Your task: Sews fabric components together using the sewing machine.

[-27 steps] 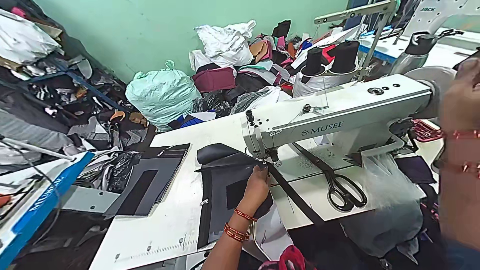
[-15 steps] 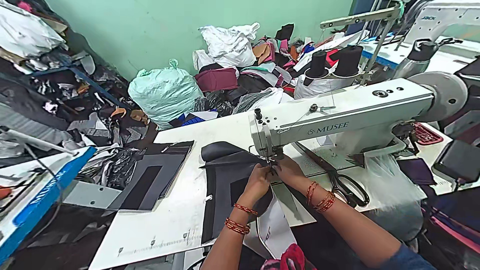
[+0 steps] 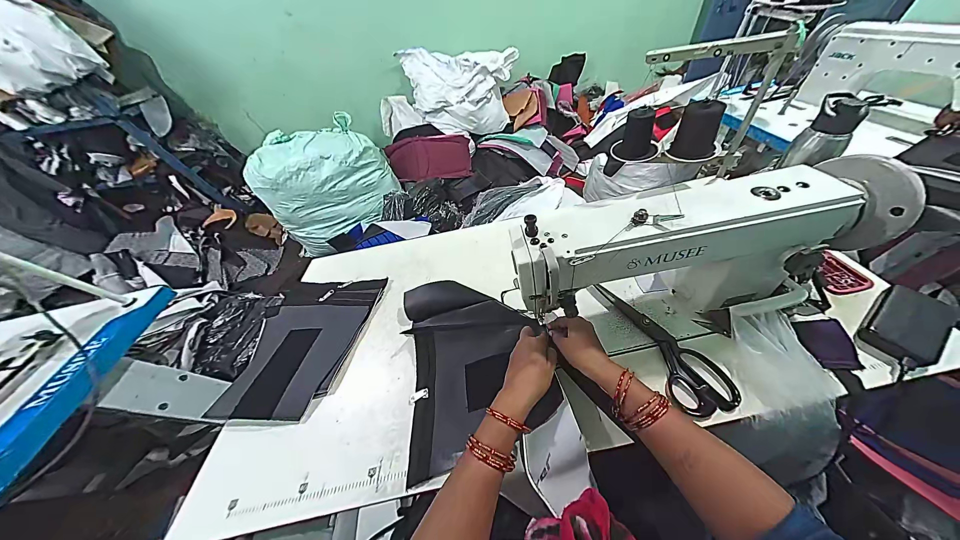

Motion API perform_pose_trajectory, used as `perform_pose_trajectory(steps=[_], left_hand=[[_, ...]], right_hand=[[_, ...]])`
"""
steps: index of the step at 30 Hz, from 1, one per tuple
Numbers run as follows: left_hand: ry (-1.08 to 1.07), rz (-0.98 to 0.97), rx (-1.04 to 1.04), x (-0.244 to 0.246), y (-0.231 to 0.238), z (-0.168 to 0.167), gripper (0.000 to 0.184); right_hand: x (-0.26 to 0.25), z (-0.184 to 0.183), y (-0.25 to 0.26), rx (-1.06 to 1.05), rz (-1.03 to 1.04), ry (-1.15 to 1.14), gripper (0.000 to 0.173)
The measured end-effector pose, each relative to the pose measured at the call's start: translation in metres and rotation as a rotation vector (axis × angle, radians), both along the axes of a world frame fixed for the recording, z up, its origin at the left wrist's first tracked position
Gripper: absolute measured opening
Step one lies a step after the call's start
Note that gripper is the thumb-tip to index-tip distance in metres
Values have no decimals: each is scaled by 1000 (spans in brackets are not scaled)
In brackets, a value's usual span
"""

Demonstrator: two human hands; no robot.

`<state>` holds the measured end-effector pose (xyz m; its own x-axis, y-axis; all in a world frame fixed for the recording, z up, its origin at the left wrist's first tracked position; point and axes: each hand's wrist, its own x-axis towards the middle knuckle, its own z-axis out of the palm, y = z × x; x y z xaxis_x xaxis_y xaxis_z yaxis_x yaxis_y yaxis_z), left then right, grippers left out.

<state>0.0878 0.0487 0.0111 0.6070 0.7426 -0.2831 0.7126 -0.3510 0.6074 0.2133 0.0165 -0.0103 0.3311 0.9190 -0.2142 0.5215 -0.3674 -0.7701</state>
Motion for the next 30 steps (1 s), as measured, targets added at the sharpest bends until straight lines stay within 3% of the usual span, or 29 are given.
perform_pose_trajectory(steps=[5,11,16,24,30], left_hand=[[120,-4,67,10,-10,0,37],[-179,-142,-75,-20,30,1,33],[-204,-151,-55,-21,32,-5,34],[-40,-85,20,-5,9,-5,34],[-51,-113,39,-8,11,-6,34]], right_hand=[[0,0,-2,0,-8,29,24],[1,-5,-13,54,-58,109,27],[-5,-5,-18,64,-70,145,28],[-8,-10,-18,94,-90,180,26],[-9,-10,-19,88,-103,198,29]])
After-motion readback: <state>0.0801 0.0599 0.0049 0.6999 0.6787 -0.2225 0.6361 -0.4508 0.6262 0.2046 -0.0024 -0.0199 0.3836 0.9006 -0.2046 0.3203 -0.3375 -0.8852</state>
